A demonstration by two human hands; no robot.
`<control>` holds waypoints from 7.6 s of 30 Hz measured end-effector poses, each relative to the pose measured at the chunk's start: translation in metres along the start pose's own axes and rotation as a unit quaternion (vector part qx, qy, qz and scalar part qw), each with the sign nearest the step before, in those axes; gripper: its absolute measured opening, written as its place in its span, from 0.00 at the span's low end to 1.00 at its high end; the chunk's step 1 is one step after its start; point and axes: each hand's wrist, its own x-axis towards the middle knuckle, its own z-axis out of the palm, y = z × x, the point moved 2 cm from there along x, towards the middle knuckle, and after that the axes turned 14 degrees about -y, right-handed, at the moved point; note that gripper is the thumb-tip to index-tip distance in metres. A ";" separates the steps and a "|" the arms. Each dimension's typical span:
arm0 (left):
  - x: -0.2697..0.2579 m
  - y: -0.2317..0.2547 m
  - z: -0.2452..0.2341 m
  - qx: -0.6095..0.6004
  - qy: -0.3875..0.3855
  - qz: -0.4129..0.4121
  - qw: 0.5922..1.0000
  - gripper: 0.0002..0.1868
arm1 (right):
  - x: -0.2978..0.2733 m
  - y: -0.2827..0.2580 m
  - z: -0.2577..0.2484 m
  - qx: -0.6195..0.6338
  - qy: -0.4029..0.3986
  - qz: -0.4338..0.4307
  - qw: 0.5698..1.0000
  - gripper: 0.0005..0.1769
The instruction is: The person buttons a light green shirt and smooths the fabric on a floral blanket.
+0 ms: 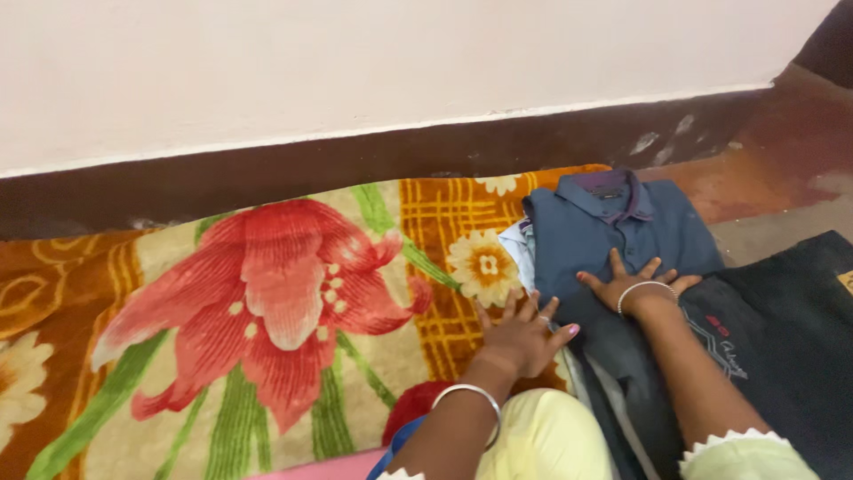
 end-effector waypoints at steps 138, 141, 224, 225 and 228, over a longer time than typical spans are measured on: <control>-0.346 -0.306 -0.031 0.011 0.311 -0.157 0.937 0.21 | -0.256 -0.264 0.086 0.484 -0.068 -0.615 0.619 0.06; -0.352 -0.298 -0.043 -0.063 0.382 -0.074 0.919 0.17 | -0.259 -0.257 0.072 0.466 -0.089 -0.616 0.628 0.08; -0.309 -0.058 -0.197 -0.181 0.378 0.280 0.864 0.19 | -0.197 0.073 -0.077 0.129 -0.014 -0.320 0.938 0.28; -0.313 -0.062 -0.201 -0.197 0.370 0.300 0.857 0.19 | -0.200 0.066 -0.085 0.141 -0.014 -0.330 0.933 0.29; -0.334 -0.068 -0.211 -0.218 0.357 0.304 0.856 0.19 | -0.210 0.045 -0.106 0.142 0.043 -0.315 0.937 0.31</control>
